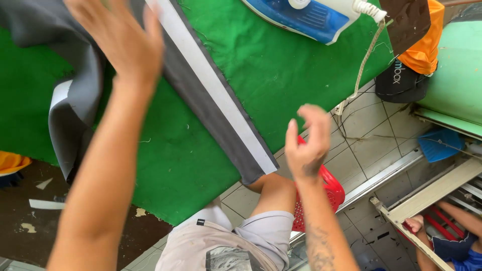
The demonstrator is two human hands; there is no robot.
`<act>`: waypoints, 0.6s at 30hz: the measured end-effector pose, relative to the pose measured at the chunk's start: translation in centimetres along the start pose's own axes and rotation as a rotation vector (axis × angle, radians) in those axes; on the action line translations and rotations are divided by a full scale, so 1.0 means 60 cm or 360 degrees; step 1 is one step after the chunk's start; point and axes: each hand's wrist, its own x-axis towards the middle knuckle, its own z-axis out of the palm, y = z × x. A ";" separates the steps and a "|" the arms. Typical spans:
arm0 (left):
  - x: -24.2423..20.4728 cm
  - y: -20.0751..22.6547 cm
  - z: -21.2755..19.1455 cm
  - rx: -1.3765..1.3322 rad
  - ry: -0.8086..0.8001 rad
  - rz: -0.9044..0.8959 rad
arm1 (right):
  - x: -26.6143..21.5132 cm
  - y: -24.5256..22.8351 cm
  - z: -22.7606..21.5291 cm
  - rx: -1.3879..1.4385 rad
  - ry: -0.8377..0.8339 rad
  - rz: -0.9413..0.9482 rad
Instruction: A person uses an electric iron to press a reflective strip onto a piece of fabric on a workbench.
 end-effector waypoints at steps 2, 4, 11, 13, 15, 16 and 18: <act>-0.068 0.038 0.021 -0.0089 0.0160 0.0478 | 0.102 -0.005 -0.004 -0.0090 0.0028 -0.0175; -0.114 0.077 0.020 -0.0171 0.0329 0.0943 | 0.189 0.004 -0.004 -0.0165 0.0050 -0.0360; -0.024 0.145 0.021 -0.0087 -0.0307 0.1094 | 0.357 0.085 0.017 -0.0657 -0.0521 -0.0535; -0.015 0.145 0.014 -0.0116 -0.0325 0.1169 | 0.359 0.091 0.000 -0.0687 -0.0600 -0.0434; -0.035 0.129 0.006 -0.0102 -0.0222 0.1077 | 0.344 0.080 -0.016 -0.0551 -0.0917 0.0569; -0.052 0.123 0.009 -0.0095 -0.0194 0.1074 | 0.325 0.077 -0.022 -0.0546 -0.0899 0.0548; -0.097 0.112 0.021 -0.0062 -0.0182 0.0939 | 0.277 0.075 -0.035 0.0263 -0.0748 0.1277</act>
